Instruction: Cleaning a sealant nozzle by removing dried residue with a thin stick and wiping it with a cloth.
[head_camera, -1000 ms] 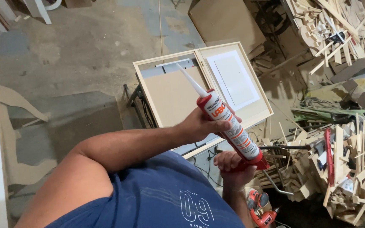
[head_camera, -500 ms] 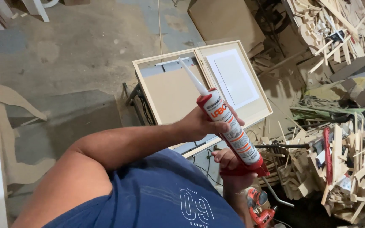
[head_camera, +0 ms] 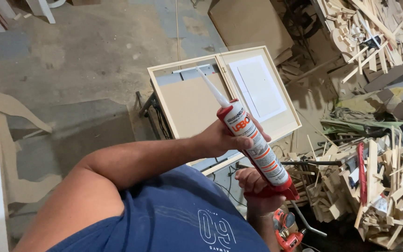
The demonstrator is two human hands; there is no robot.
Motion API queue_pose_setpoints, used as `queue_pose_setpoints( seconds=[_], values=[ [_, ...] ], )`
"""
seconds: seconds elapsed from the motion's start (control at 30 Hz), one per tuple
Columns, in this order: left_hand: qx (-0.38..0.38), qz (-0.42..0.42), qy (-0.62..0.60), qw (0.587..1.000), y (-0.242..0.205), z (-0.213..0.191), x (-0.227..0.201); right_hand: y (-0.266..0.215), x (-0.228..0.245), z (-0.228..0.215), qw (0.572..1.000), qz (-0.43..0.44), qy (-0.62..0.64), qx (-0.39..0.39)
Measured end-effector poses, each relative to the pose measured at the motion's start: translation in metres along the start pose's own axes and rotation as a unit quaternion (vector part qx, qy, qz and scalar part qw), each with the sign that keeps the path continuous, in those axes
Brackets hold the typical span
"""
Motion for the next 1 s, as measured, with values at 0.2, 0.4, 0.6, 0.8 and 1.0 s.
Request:
queue_pose_setpoints(
  seconds=[0.2,0.4,0.6,0.8,1.0],
  values=[
    [-0.022,-0.011,-0.036,0.999,-0.005,-0.007,0.011,0.0,-0.002,-0.002,1.0,0.014,0.005,0.006],
    [-0.015,-0.018,-0.031,0.999,-0.006,-0.008,0.01,-0.003,-0.004,-0.003,1.0,0.016,0.018,-0.004],
    [-0.025,-0.029,-0.012,0.999,-0.007,-0.007,0.009,-0.005,-0.006,-0.004,1.0,0.013,0.01,-0.026],
    [-0.124,-0.09,0.086,0.984,-0.008,-0.005,0.005,-0.001,-0.015,-0.007,0.991,0.042,0.12,-0.037],
    [-0.204,-0.131,0.22,0.945,-0.015,-0.026,0.022,-0.024,-0.062,-0.055,0.947,0.08,0.198,-0.24]
  ],
)
Point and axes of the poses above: each hand's wrist, its own y-axis towards the middle knuckle, its own z-axis out of the palm, x = y × z, the point moved 5 cm from there along y, towards the middle knuckle, and after that the axes turned 12 degrees about z, right-handed, at the moved point
